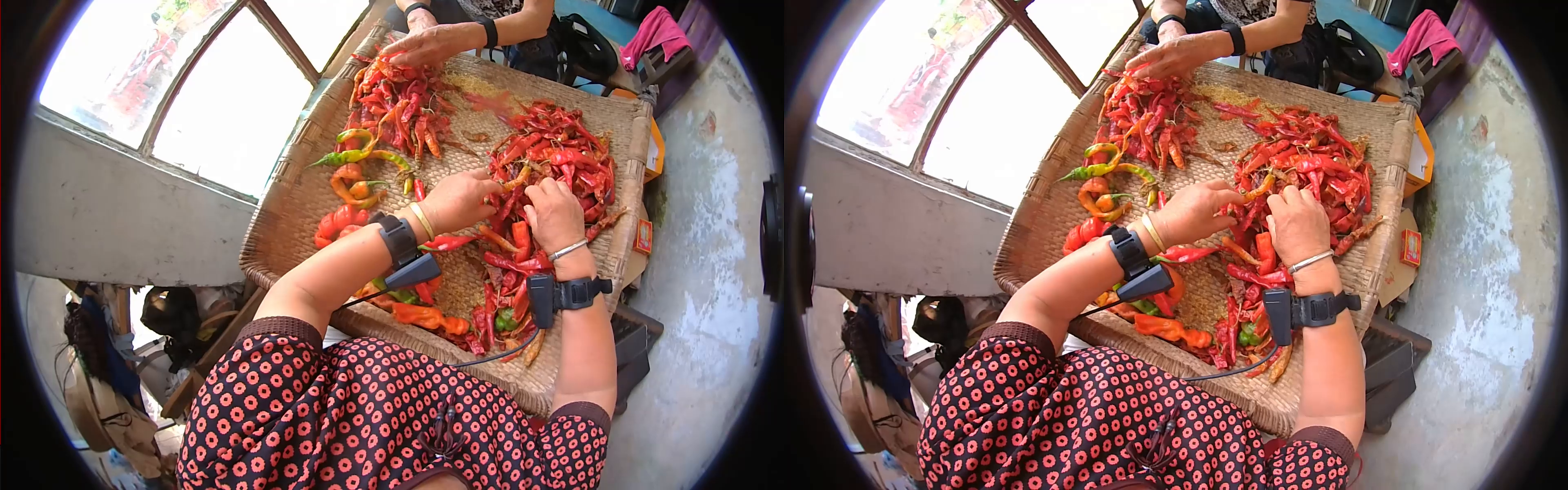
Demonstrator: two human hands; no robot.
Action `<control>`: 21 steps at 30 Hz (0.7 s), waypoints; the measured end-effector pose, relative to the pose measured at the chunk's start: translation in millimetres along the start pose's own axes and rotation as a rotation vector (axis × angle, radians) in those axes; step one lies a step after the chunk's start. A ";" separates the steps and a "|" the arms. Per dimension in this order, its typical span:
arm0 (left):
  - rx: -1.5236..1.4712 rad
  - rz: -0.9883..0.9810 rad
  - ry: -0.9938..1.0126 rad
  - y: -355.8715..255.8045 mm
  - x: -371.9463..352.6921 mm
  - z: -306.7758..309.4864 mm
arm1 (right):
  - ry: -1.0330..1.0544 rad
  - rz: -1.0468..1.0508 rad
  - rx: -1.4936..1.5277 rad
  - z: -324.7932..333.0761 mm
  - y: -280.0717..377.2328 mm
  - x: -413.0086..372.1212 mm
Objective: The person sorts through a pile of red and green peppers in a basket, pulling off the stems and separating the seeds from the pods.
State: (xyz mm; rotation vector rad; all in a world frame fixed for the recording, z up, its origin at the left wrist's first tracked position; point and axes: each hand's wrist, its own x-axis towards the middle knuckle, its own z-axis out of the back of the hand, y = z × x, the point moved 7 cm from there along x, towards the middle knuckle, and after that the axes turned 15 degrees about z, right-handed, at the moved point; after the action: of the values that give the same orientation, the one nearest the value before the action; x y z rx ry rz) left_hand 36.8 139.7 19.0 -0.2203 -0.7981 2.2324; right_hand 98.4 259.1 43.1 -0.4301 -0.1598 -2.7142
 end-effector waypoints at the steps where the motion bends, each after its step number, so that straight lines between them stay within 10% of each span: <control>1: -0.001 0.000 0.004 -3.9 -1.0 -2.1 | 0.003 0.027 0.008 -3.9 0.6 -0.2; 21: -0.160 0.407 0.115 38.3 4.7 -29.8 | -0.088 0.107 0.214 4.2 16.9 6.2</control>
State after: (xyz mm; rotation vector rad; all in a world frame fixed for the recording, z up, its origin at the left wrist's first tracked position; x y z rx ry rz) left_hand 22.1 136.9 -27.4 -0.6324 -0.9345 2.5026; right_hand 100.7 242.1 49.8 -0.4801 -0.4342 -2.5398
